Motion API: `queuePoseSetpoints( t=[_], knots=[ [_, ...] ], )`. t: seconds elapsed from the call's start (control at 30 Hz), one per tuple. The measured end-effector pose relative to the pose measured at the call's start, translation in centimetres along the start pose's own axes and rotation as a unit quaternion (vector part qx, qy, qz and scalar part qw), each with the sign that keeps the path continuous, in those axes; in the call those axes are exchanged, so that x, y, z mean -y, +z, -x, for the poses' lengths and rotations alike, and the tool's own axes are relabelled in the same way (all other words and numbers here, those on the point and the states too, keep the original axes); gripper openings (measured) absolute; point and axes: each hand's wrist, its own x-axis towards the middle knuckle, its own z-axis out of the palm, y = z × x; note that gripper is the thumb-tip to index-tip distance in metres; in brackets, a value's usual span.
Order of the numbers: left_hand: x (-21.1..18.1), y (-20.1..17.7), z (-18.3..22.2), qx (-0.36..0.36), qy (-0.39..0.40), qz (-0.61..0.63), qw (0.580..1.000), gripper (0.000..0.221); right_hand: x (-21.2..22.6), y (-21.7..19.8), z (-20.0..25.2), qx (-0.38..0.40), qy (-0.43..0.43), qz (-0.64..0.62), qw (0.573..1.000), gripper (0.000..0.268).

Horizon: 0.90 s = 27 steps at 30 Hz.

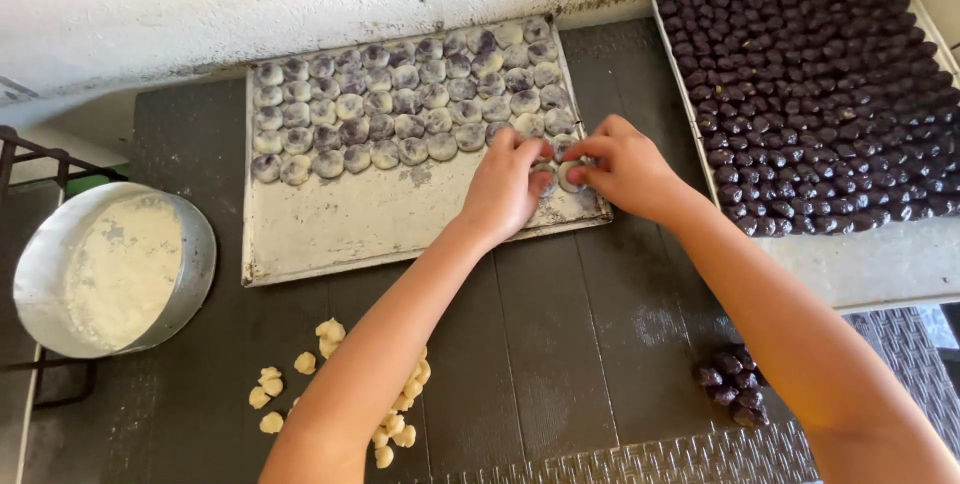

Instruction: Filling small dough portions with a dark filling and rolling them into balls on a production table.

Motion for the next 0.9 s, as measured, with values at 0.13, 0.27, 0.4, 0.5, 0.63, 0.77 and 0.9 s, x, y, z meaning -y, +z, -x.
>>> queuePoseSetpoints(
  t=[0.13, 0.27, 0.4, 0.5, 0.63, 0.77, 0.9],
  knots=[
    [1.8, 1.6, 0.9, -0.004, 0.048, -0.017, 0.999, 0.015, 0.1, 0.4, 2.0, -0.025, -0.024, 0.057, 0.998, 0.025],
    [3.0, 2.5, 0.2, -0.073, 0.131, -0.096, 0.984, 0.023, -1.4, 2.3, 1.7, -0.097, -0.103, 0.131, 0.981, 0.027],
    [-0.8, -0.3, 2.2, -0.047, 0.142, -0.173, 0.974, 0.055, 0.3, 1.8, 1.9, -0.126, -0.116, 0.236, 0.957, 0.049],
    [-1.3, -0.8, 3.0, 0.174, 0.068, -0.192, 0.963, 0.067, 2.7, 2.7, 2.8, -0.044, -0.133, 0.242, 0.96, 0.058],
    [-1.8, -2.2, 3.3, 0.203, 0.062, -0.189, 0.959, 0.064, 2.6, 2.4, 3.3, -0.012, -0.134, 0.221, 0.966, 0.066],
    [-1.8, -7.4, 7.1, 0.018, 0.145, -0.168, 0.975, 0.054, 8.4, 0.9, 6.0, -0.176, -0.232, 0.112, 0.95, 0.047],
    [-0.9, -14.1, 14.3, 0.154, -0.021, -0.169, 0.973, 0.019, 15.8, 4.6, 10.8, -0.001, -0.212, -0.09, 0.973, 0.033]
  ],
)
